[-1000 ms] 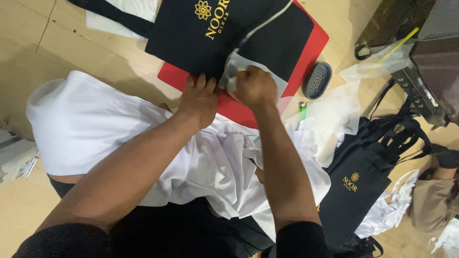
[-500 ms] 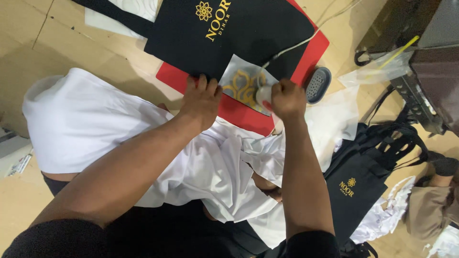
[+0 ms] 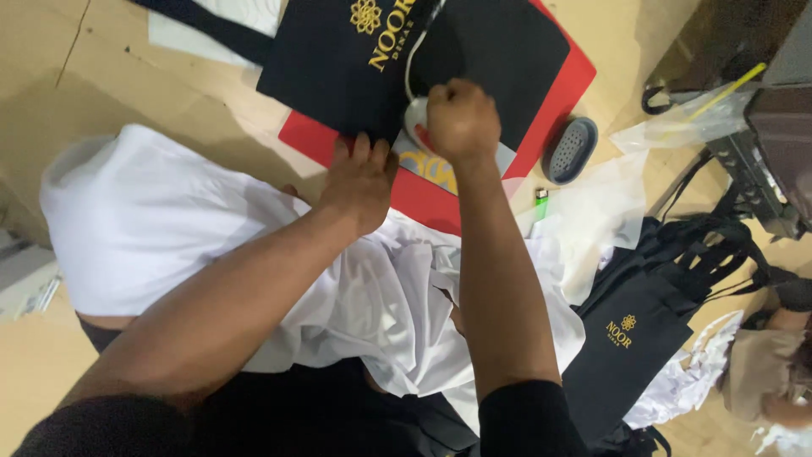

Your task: Transferring gold floral decals onto black tote bags and a white shirt using a handheld iron.

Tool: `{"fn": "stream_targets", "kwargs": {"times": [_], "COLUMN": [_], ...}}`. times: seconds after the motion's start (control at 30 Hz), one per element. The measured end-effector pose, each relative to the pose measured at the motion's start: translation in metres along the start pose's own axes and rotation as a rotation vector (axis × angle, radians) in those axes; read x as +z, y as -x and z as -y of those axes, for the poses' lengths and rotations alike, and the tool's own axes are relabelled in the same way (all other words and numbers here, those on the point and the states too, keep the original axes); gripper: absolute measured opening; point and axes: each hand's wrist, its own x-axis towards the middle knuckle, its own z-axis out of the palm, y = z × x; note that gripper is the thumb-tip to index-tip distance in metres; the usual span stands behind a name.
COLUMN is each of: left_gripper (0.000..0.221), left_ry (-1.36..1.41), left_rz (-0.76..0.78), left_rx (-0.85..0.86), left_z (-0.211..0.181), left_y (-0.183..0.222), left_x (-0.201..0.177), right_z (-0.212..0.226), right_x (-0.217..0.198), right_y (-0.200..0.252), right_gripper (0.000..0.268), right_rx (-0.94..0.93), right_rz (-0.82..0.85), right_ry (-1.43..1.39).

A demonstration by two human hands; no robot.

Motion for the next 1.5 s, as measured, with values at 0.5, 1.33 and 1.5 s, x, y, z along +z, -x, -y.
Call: {"fn": "stream_targets", "kwargs": {"times": [0.5, 1.33, 1.5], "left_gripper": [0.061, 0.056, 0.053], "left_ry": [-0.006, -0.048, -0.020], "left_rz": [0.091, 0.027, -0.189], "left_rx": [0.015, 0.012, 0.024], "left_z": [0.003, 0.003, 0.008], "left_y": [0.003, -0.003, 0.000], "left_x": [-0.015, -0.011, 0.006], "right_z": [-0.138, -0.166, -0.090], "right_x": [-0.015, -0.055, 0.066], "right_y": [0.013, -0.007, 0.035], "right_gripper": [0.023, 0.054, 0.083], "right_rx": [-0.360, -0.182, -0.186], "right_rz": [-0.095, -0.937, -0.202], "right_ry": [0.322, 0.225, 0.307]}}
